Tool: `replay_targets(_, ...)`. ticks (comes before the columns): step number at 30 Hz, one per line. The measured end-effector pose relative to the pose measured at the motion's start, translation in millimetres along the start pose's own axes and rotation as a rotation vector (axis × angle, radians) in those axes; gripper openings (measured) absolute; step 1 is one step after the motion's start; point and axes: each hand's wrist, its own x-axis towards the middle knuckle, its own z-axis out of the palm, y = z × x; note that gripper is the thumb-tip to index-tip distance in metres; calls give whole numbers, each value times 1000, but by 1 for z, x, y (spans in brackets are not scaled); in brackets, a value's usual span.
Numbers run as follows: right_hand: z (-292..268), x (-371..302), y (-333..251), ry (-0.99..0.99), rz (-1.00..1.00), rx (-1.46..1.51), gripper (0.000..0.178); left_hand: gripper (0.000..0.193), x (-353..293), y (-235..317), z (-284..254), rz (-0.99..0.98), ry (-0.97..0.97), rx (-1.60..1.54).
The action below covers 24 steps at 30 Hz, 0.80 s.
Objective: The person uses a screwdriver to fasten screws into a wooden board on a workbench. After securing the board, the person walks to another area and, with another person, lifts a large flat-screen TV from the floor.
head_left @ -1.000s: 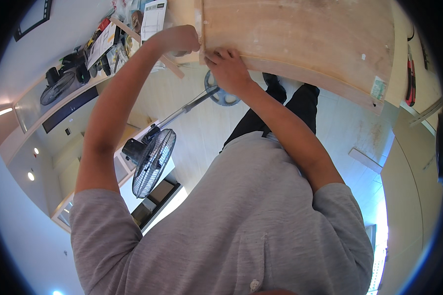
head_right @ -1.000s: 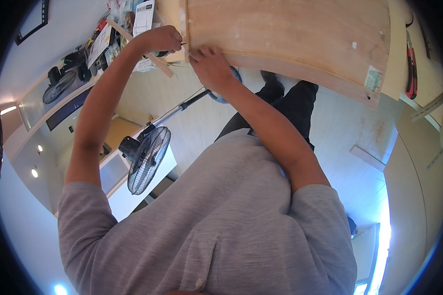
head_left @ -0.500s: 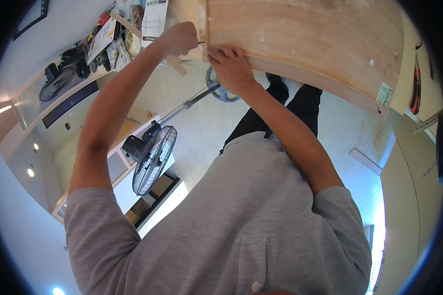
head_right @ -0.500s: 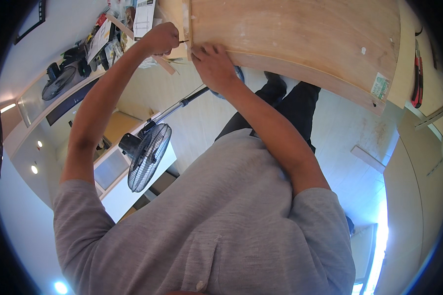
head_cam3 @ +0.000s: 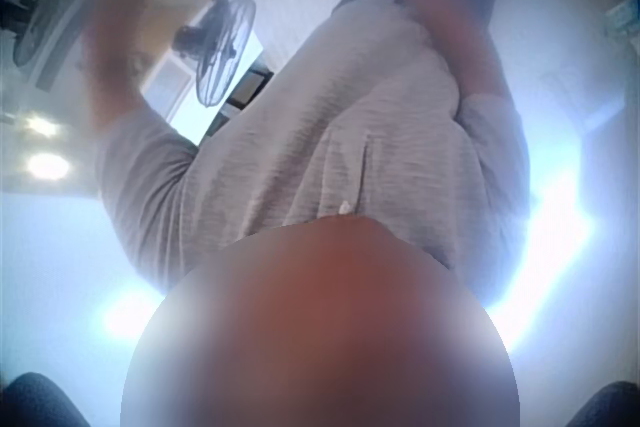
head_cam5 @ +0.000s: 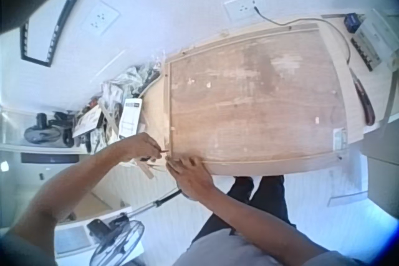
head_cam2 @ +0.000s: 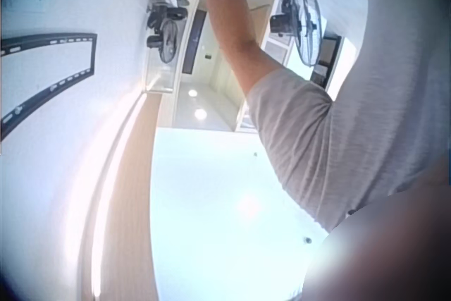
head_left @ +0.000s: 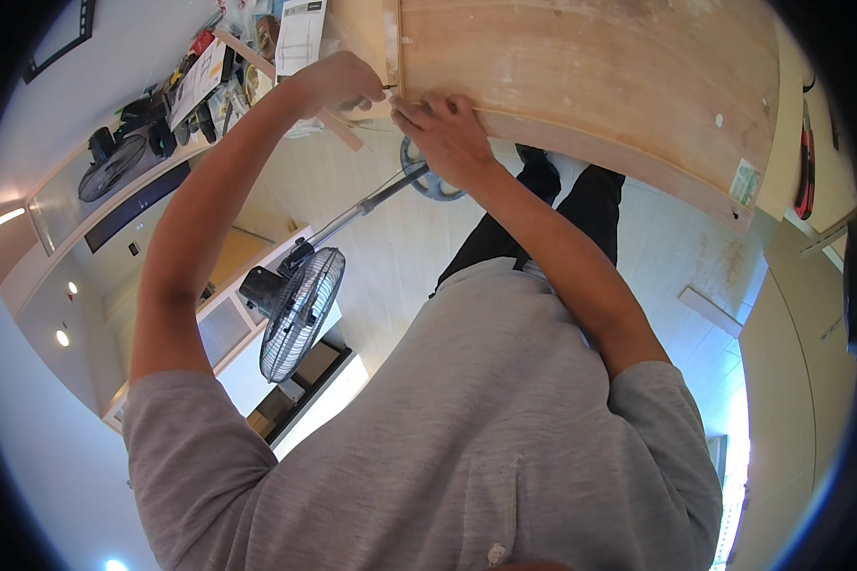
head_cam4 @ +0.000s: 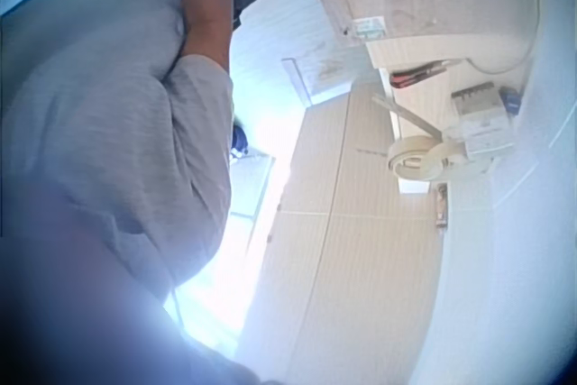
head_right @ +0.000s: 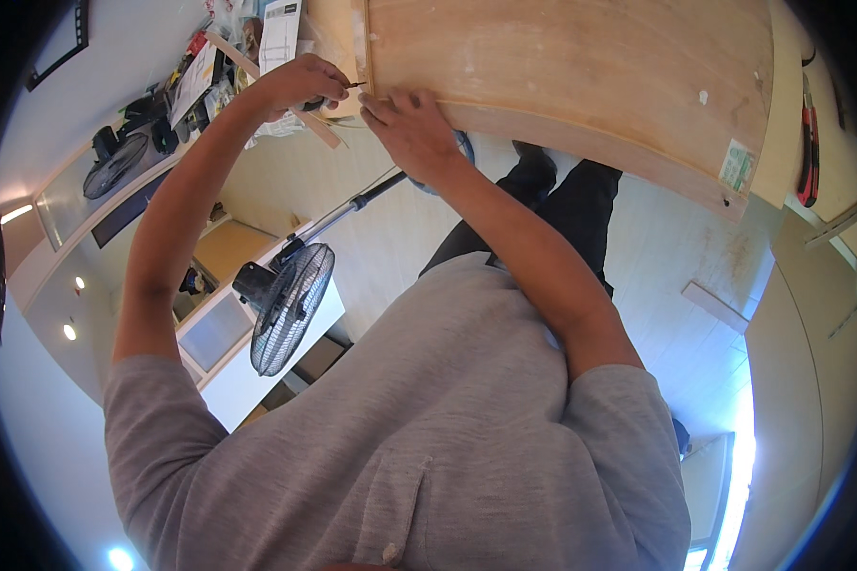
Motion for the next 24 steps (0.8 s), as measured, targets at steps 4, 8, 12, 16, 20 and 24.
replay_targets(4,-2,3,-2,-16,7,-36,46,20,-10,8,7,-199,103,-294)
replay_targets(8,-5,5,-3,-55,27,-10,46,14,-5,15,5,-139,83,-143)
replay_targets(12,-7,4,-1,-42,25,-15,45,13,1,16,2,-159,96,-54)
replay_targets(16,-7,3,0,-49,16,0,43,12,2,16,2,-159,90,-41)
replay_targets(20,-6,3,-1,-79,17,7,42,12,1,14,1,-144,69,-47)
replay_targets(24,-6,4,-1,-63,16,-17,42,11,1,14,1,-126,80,-8)
